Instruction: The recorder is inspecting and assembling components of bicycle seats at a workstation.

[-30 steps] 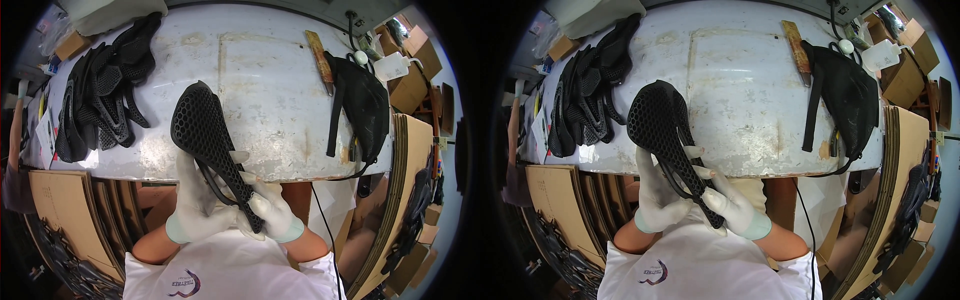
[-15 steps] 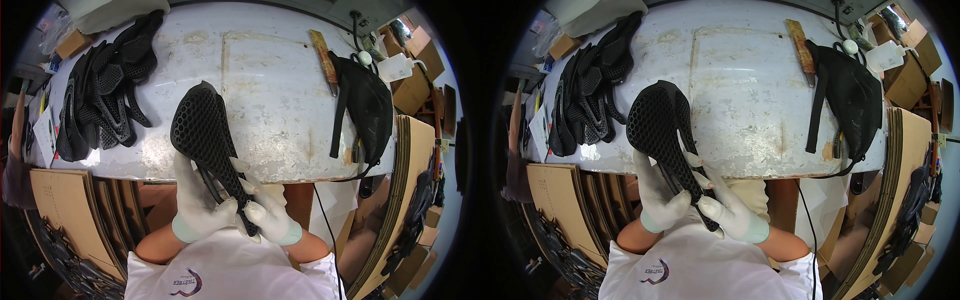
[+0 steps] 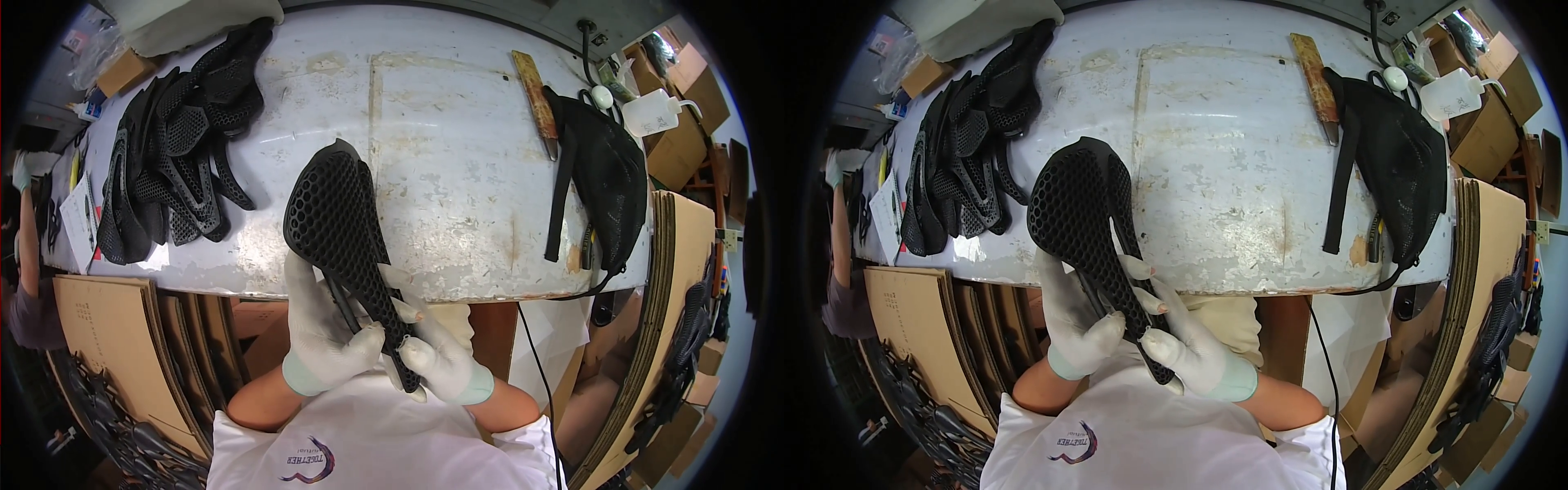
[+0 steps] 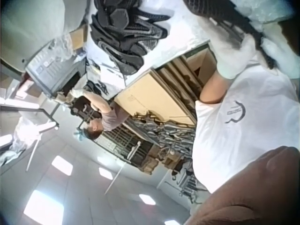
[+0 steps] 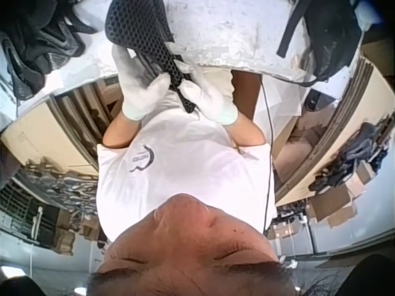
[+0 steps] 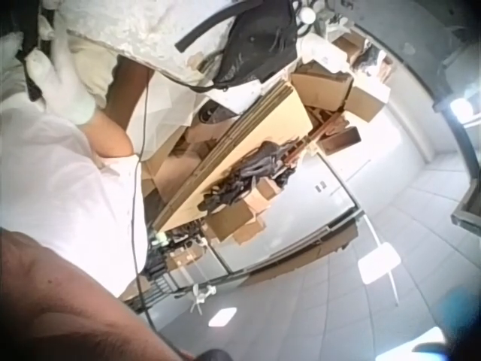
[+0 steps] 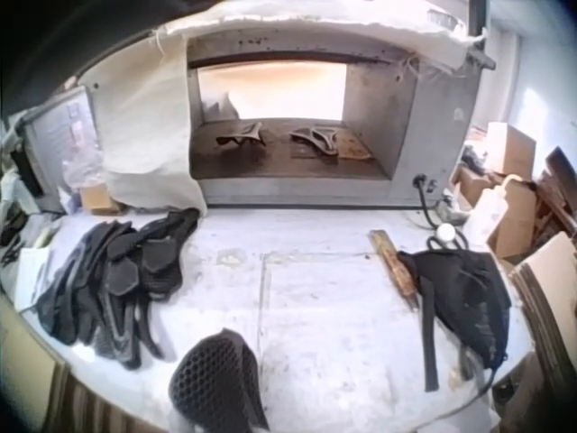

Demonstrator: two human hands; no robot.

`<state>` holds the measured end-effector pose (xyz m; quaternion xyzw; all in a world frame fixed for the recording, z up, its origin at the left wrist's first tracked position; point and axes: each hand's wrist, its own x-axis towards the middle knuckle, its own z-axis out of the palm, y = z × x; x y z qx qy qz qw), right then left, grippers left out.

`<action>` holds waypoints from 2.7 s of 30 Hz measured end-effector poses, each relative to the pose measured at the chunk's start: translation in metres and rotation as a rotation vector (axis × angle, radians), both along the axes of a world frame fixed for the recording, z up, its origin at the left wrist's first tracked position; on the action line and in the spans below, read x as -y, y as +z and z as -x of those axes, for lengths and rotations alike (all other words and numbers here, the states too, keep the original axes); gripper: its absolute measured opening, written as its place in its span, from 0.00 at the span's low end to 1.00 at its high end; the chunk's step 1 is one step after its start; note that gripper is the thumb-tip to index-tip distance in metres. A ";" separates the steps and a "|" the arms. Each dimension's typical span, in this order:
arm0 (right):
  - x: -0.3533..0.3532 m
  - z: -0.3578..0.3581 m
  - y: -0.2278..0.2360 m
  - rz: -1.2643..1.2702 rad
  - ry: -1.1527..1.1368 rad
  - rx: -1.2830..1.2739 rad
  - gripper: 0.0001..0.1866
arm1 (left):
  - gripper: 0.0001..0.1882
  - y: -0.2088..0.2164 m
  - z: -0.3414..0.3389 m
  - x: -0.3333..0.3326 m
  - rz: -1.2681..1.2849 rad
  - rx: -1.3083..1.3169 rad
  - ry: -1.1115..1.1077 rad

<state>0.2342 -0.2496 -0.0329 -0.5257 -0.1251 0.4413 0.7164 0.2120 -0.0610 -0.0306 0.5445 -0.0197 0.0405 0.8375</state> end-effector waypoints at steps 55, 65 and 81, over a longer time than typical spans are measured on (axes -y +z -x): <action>0.034 -0.042 0.049 0.042 0.031 1.093 0.19 | 0.20 0.031 0.019 -0.059 -0.647 -0.002 -0.752; 0.024 -0.031 0.036 0.069 -0.233 1.022 0.20 | 0.20 0.045 0.017 -0.058 -0.934 0.198 -0.492; 0.028 -0.039 0.045 0.007 -0.192 1.015 0.13 | 0.23 0.060 0.011 -0.048 -1.045 0.188 -0.490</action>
